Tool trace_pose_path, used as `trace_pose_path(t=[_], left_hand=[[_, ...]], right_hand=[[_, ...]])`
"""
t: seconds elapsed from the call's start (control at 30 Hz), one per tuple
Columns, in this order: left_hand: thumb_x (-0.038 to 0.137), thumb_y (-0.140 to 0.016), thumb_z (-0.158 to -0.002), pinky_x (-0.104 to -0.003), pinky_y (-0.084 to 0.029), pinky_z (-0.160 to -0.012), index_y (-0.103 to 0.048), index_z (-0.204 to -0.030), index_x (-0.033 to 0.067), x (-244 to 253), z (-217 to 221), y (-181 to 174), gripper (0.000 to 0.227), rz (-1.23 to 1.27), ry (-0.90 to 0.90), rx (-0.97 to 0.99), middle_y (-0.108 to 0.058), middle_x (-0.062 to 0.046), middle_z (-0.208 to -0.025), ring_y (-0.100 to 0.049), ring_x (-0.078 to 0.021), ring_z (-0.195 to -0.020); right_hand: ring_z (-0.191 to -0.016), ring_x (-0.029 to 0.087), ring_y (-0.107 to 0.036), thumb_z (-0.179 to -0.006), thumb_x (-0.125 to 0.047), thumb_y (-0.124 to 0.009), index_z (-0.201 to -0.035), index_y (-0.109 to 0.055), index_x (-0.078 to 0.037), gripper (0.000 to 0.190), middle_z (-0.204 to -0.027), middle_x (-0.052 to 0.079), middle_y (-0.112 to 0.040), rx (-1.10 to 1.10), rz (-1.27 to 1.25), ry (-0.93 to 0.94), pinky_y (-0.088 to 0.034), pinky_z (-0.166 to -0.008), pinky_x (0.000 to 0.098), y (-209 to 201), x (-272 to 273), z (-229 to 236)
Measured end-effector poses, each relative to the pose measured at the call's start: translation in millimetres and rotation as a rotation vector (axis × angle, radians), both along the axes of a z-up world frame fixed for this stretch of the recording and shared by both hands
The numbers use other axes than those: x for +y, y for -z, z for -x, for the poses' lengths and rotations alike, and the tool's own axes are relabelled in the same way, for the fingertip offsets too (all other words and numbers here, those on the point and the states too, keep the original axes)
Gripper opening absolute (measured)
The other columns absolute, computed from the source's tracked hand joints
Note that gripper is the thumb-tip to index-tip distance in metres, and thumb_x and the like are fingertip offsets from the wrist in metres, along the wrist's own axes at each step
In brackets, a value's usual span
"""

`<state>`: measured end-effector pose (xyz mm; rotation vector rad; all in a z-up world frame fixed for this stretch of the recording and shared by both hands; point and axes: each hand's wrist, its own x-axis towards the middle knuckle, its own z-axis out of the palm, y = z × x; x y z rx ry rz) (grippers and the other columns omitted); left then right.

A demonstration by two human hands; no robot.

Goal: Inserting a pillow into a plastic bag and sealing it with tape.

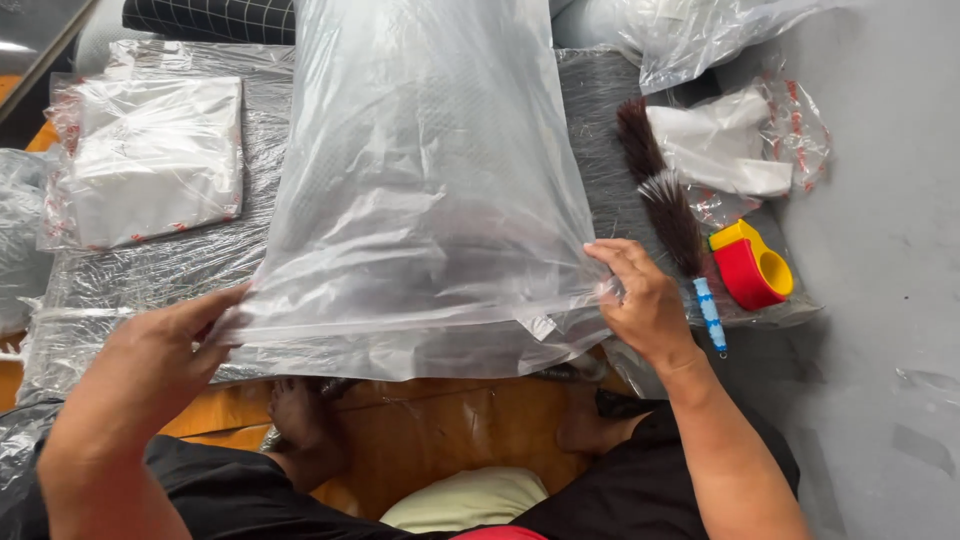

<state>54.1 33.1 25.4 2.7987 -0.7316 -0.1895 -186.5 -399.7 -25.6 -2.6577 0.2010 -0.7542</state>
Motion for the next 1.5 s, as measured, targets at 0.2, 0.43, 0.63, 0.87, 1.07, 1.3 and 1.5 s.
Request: trace_pose_path(t=[0.2, 0.43, 0.63, 0.87, 1.07, 1.3, 1.5], left_hand=[[0.043, -0.073, -0.085, -0.032, -0.051, -0.081, -0.068, -0.138, 0.0376, 6.9, 10.8, -14.4, 0.054, -0.009, -0.102, 0.190, -0.079, 0.003, -0.093, -0.073, -0.0180, -0.083], [0.022, -0.077, -0.088, -0.030, -0.050, -0.067, -0.069, -0.101, 0.0082, -52.7, 47.5, -16.9, 0.021, 0.636, 0.543, -0.152, -0.064, -0.005, -0.089, -0.062, -0.0175, -0.071], [0.036, -0.068, -0.091, -0.048, -0.056, -0.069, -0.067, -0.103, 0.0130, -124.8, 95.0, 40.6, 0.026, 0.421, 0.766, 0.166, -0.065, -0.009, -0.083, -0.071, -0.0359, -0.081], [0.071, -0.053, -0.095, -0.031, -0.052, -0.054, -0.074, -0.104, 0.0106, -194.7, 111.8, 121.0, 0.064, 0.611, 0.150, 0.991, -0.079, -0.010, -0.078, -0.073, -0.0206, -0.058], [0.060, -0.068, -0.093, -0.028, -0.055, -0.048, -0.059, -0.122, -0.0096, -228.3, 125.4, 135.2, 0.076, 1.047, -0.150, 1.257, -0.067, -0.025, -0.106, -0.074, -0.0286, -0.081], [0.018, -0.077, -0.092, -0.038, -0.063, -0.065, -0.069, -0.099, -0.0056, -226.6, 130.9, 130.8, 0.025, 1.333, -0.237, 1.170, -0.068, -0.018, -0.088, -0.072, -0.0276, -0.081], [0.017, -0.077, -0.094, -0.028, -0.060, -0.049, -0.067, -0.107, -0.0098, -218.0, 136.5, 151.2, 0.032, 1.265, -0.231, 1.196, -0.060, -0.010, -0.080, -0.063, -0.0167, -0.067]], right_hand=[[-0.114, 0.026, -0.067, -0.098, -0.012, -0.064, -0.133, -0.067, -0.011, 0.036, -0.128, 0.008, -0.068, 0.018, 0.036, 0.073, -0.056, -0.092, 0.0392, -5.7, -7.4, 16.7], [-0.103, 0.026, -0.068, -0.101, -0.023, -0.067, -0.129, -0.069, -0.005, 0.034, -0.114, 0.012, -0.067, -0.096, 0.062, -0.016, -0.057, -0.090, 0.0379, -9.5, -1.8, 27.7], [-0.101, 0.031, -0.063, -0.089, -0.047, -0.073, -0.123, -0.068, -0.007, 0.053, -0.109, 0.010, -0.062, -0.223, 0.091, -0.108, -0.047, -0.091, 0.0417, -9.3, 3.1, 31.4], [-0.100, 0.044, -0.071, -0.095, -0.048, -0.053, -0.105, -0.077, -0.010, 0.047, -0.100, 0.021, -0.078, 1.212, -0.295, -0.179, -0.054, -0.086, 0.0537, -35.6, 38.5, 55.7], [-0.109, 0.039, -0.068, -0.095, -0.058, -0.056, -0.130, -0.063, 0.002, 0.070, -0.115, 0.025, -0.068, 1.091, 0.111, 0.069, -0.056, -0.091, 0.0497, 95.9, 22.5, 40.4], [-0.090, 0.037, -0.073, -0.097, -0.056, -0.056, -0.099, -0.071, 0.003, 0.061, -0.088, 0.021, -0.072, 0.912, 0.012, 0.154, -0.060, -0.074, 0.0450, 139.8, 30.1, 40.1], [-0.106, 0.038, -0.071, -0.090, -0.051, -0.066, -0.118, -0.070, 0.001, 0.059, -0.109, 0.022, -0.074, 1.065, 0.051, 0.067, -0.059, -0.084, 0.0469, 164.9, 34.6, 36.9]])
